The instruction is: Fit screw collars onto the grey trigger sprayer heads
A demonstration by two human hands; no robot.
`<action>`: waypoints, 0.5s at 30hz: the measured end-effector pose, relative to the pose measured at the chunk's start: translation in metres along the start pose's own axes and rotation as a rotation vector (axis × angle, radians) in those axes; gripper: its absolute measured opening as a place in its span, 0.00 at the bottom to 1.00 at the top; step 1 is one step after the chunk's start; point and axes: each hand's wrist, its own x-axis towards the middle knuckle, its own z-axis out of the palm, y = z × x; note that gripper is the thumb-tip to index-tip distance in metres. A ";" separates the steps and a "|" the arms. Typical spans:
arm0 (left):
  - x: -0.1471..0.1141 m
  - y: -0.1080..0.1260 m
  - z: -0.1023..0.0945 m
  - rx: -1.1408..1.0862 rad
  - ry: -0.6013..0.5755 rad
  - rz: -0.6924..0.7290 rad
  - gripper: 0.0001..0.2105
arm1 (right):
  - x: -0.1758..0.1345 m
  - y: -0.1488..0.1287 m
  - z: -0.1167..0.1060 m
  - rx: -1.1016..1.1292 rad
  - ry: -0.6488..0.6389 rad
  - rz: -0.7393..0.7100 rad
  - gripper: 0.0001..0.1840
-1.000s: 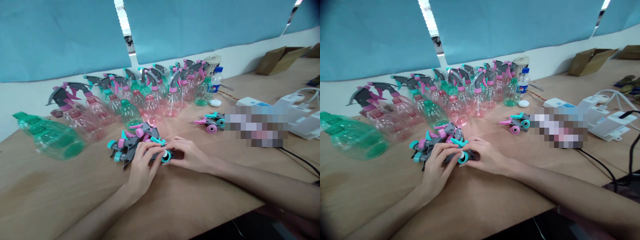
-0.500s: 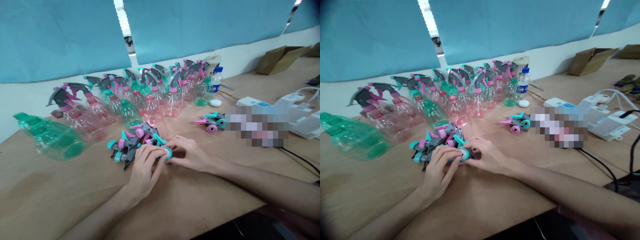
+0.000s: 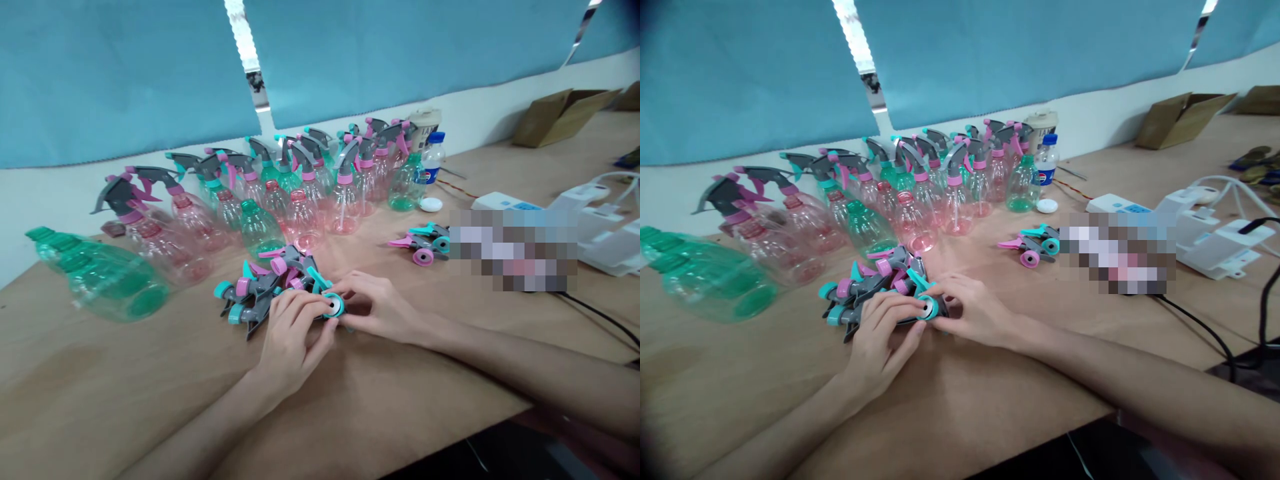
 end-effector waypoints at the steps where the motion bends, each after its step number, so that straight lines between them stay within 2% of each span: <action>1: 0.000 0.000 0.000 0.007 0.002 0.007 0.03 | 0.000 0.000 0.000 -0.001 0.000 0.000 0.14; 10: 0.001 0.003 -0.001 0.101 -0.018 0.070 0.04 | -0.001 0.002 0.000 -0.023 0.008 -0.016 0.13; 15: 0.001 0.004 0.000 0.164 -0.010 0.110 0.06 | -0.001 0.003 -0.001 -0.037 0.005 0.023 0.13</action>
